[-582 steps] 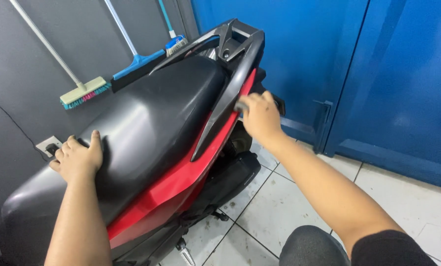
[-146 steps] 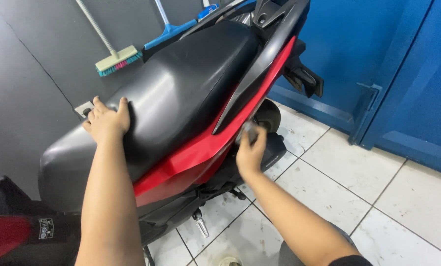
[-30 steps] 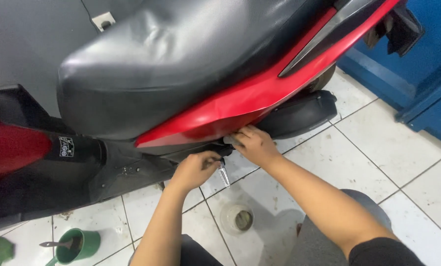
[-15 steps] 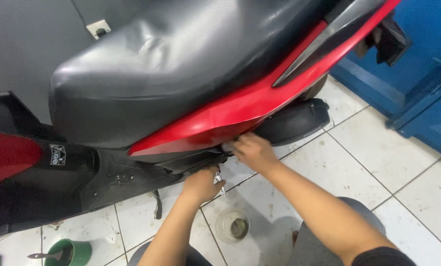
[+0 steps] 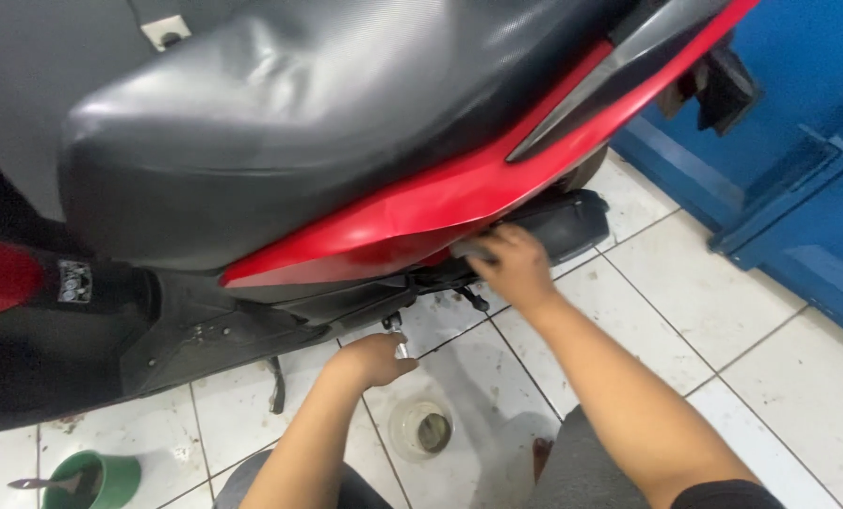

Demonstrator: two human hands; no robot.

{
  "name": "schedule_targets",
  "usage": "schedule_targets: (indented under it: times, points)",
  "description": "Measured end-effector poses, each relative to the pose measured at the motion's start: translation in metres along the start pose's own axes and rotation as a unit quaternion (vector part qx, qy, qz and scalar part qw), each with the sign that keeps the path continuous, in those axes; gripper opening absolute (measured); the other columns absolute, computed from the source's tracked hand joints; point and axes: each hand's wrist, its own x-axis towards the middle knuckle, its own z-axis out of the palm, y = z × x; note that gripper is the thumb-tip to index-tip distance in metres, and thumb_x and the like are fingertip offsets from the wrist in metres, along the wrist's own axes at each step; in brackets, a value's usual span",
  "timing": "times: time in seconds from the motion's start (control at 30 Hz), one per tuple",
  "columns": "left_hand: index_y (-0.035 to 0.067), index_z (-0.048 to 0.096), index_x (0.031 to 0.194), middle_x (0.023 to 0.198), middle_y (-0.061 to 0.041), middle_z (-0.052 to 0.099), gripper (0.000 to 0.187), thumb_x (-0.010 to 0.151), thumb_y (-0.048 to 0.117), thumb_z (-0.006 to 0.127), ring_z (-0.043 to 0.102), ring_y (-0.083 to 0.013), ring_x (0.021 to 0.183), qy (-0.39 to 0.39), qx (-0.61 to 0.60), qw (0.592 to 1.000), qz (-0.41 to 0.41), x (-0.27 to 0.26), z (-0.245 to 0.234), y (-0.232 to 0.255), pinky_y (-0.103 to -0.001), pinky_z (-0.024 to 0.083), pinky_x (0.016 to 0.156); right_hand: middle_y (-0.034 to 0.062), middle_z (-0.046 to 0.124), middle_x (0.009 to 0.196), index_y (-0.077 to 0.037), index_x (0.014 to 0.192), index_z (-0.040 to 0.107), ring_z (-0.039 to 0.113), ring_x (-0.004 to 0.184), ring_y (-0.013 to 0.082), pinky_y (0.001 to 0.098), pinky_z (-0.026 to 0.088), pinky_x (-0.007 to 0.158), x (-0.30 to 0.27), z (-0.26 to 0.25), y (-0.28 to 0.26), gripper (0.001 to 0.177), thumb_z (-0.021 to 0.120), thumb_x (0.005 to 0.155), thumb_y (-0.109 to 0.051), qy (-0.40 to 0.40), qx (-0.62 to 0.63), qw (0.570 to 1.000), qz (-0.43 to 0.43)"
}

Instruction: The person sits on the floor and wipes the red side panel and rear fender of a scooter using a cloth. They repeatedly dip the cloth into a small container of liquid on the floor to re-wet it before continuing to scrub the vehicle's bodywork.

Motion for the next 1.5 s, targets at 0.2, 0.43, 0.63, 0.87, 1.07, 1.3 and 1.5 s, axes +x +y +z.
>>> schedule_targets:
  times: [0.2,0.43,0.63,0.87,1.07,1.3,1.5]
  points:
    - [0.005,0.049,0.148,0.143,-0.025,0.056,0.065,0.096,0.045,0.053,0.054,-0.0378,0.134,-0.028,0.048,0.998,0.002,0.021,0.012,-0.017,-0.050,0.049,0.103,0.0097,0.071,0.087,-0.011,0.089,0.078,0.069,0.087,0.0265,0.0370,0.057,0.077,-0.014,0.036,-0.033,0.021,0.089,0.071,-0.016,-0.004,0.049,0.997,-0.052]
    - [0.003,0.048,0.148,0.140,-0.026,0.058,0.067,0.094,0.043,0.054,0.057,-0.0390,0.130,-0.012,0.006,1.000,0.006,0.004,0.009,-0.020,-0.051,0.052,0.099,0.0085,0.070,0.090,-0.013,0.089,0.077,0.069,0.088,0.0262,0.0366,0.058,0.077,-0.020,0.035,-0.025,0.021,0.087,0.072,-0.019,-0.026,-0.005,0.994,-0.103]
    - [0.004,0.050,0.147,0.137,-0.024,0.061,0.068,0.093,0.045,0.056,0.059,-0.0365,0.128,-0.024,0.017,1.000,-0.003,0.003,0.005,-0.038,-0.051,0.052,0.098,-0.0022,0.067,0.089,-0.019,0.095,0.078,0.069,0.089,0.0171,0.0280,0.056,0.084,-0.010,0.036,-0.028,0.022,0.089,0.077,-0.023,-0.038,0.021,0.998,-0.037]
    - [0.000,0.043,0.149,0.131,-0.024,0.064,0.070,0.093,0.038,0.057,0.061,-0.0402,0.124,0.084,-0.081,0.987,0.112,-0.010,-0.014,0.005,-0.053,0.051,0.100,0.0021,0.068,0.086,-0.019,0.095,0.079,0.069,0.088,0.0233,0.0350,0.056,0.083,0.005,0.010,-0.051,0.027,0.087,0.070,-0.013,-0.095,-0.025,0.995,0.000]
    - [-0.003,0.035,0.151,0.130,-0.028,0.063,0.073,0.091,0.029,0.061,0.059,-0.0447,0.123,0.176,-0.292,0.927,0.156,-0.001,0.002,0.022,-0.056,0.051,0.101,-0.0009,0.068,0.091,-0.021,0.094,0.078,0.068,0.093,0.0261,0.0379,0.054,0.085,-0.006,0.012,0.003,0.030,0.090,0.068,-0.014,-0.031,0.008,0.996,0.082]
    - [-0.011,0.021,0.154,0.147,-0.037,0.038,0.080,0.098,0.034,0.058,0.061,-0.0409,0.123,0.143,-0.599,0.783,0.085,0.011,0.004,0.049,-0.045,0.059,0.090,0.0040,0.071,0.108,-0.019,0.113,0.073,0.066,0.111,0.0281,0.0405,0.054,0.094,-0.003,0.017,-0.077,0.035,0.081,0.080,-0.010,-0.153,0.113,0.953,0.237]
    - [-0.015,0.029,0.150,0.143,-0.040,0.039,0.065,0.102,0.022,0.053,0.051,-0.0481,0.131,0.220,-0.657,0.705,0.152,-0.021,0.000,0.081,-0.050,0.048,0.105,0.0182,0.057,0.123,-0.005,0.132,0.049,0.056,0.114,0.0291,0.0427,0.053,0.095,0.005,0.000,-0.088,0.043,0.064,0.094,-0.019,-0.066,0.382,0.748,0.538]
